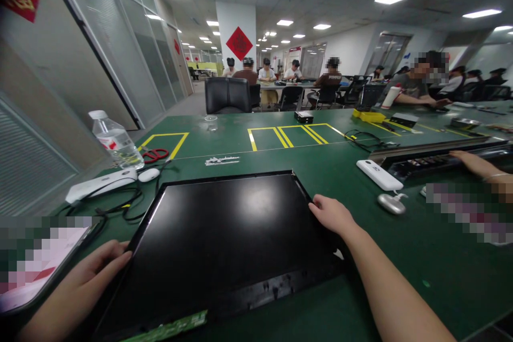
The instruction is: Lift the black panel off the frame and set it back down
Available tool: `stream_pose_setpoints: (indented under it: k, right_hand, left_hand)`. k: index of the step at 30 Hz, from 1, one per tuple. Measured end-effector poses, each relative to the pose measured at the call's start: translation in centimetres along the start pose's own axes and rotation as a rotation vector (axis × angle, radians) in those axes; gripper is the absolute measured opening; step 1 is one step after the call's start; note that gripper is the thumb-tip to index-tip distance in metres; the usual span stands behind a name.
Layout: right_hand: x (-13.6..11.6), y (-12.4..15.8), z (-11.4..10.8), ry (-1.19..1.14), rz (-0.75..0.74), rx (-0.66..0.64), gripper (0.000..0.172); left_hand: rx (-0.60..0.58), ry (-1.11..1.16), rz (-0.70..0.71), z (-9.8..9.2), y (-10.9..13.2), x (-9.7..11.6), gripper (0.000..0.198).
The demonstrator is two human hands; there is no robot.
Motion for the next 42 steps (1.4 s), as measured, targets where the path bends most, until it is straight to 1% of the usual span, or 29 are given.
stream_pose_setpoints:
  k: [3, 5, 8, 13, 18, 22, 24, 26, 28, 32, 34, 38, 42]
  right_hand:
    - [0.0, 0.0, 0.0, -0.002, -0.003, 0.005, 0.025]
    - [-0.1, 0.0, -0.1, -0.002, -0.002, 0.006, 0.025]
    - [-0.1, 0.0, -0.1, -0.002, 0.001, 0.006, 0.025]
    - [-0.1, 0.0, -0.2, -0.002, 0.010, 0.008, 0.025]
    - [-0.1, 0.0, -0.1, 0.003, 0.018, 0.006, 0.025]
    - [0.1, 0.0, 0.0, 0.007, 0.018, 0.002, 0.025]
    - [0.1, -0.1, 0.0, 0.008, 0.016, 0.001, 0.025]
    - [0.2, -0.1, 0.0, 0.012, 0.016, 0.001, 0.024]
    - [0.2, -0.1, 0.0, 0.017, 0.016, 0.000, 0.024]
    - [0.2, -0.2, 0.1, 0.023, 0.015, -0.010, 0.024]
    - [0.2, -0.2, 0.2, 0.024, 0.016, -0.014, 0.024]
    - [0.3, -0.1, 0.1, 0.027, 0.022, -0.018, 0.025]
    - [0.3, -0.1, 0.1, 0.025, 0.021, -0.017, 0.024]
  left_hand:
    - [-0.004, 0.195, -0.116, 0.4, 0.4, -0.7, 0.067]
    - [0.026, 0.303, -0.199, 0.5, 0.7, -1.2, 0.072]
    - [0.069, 0.433, -0.281, 0.7, 1.1, -1.7, 0.076]
    - [0.078, 0.558, -0.400, 1.1, 1.2, -2.3, 0.078]
    - [0.074, 0.609, -0.490, 1.2, 1.0, -3.7, 0.077]
    - [0.094, 0.674, -0.483, 1.4, 0.6, -4.8, 0.070]
    - [0.102, 0.697, -0.469, 1.7, 0.5, -5.1, 0.064]
    - [0.095, 0.703, -0.465, 1.9, 0.7, -5.0, 0.063]
    - [0.078, 0.706, -0.462, 2.1, 0.9, -4.7, 0.068]
    - [0.005, 0.721, -0.430, 2.4, 1.3, -3.5, 0.085]
    - [-0.020, 0.727, -0.413, 2.5, 1.3, -3.1, 0.090]
    - [-0.048, 0.756, -0.387, 2.7, 1.3, -2.9, 0.088]
    - [-0.065, 0.759, -0.375, 2.8, 1.2, -2.9, 0.090]
Point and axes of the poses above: each hand's wrist, its own y-axis away from the middle knuckle, its own z-axis out of the palm, x = y × z, the point moved 9 cm from there along -y, towards the middle knuckle, and after that the axes turned 10 degrees about -z, right-handed, at the moved point
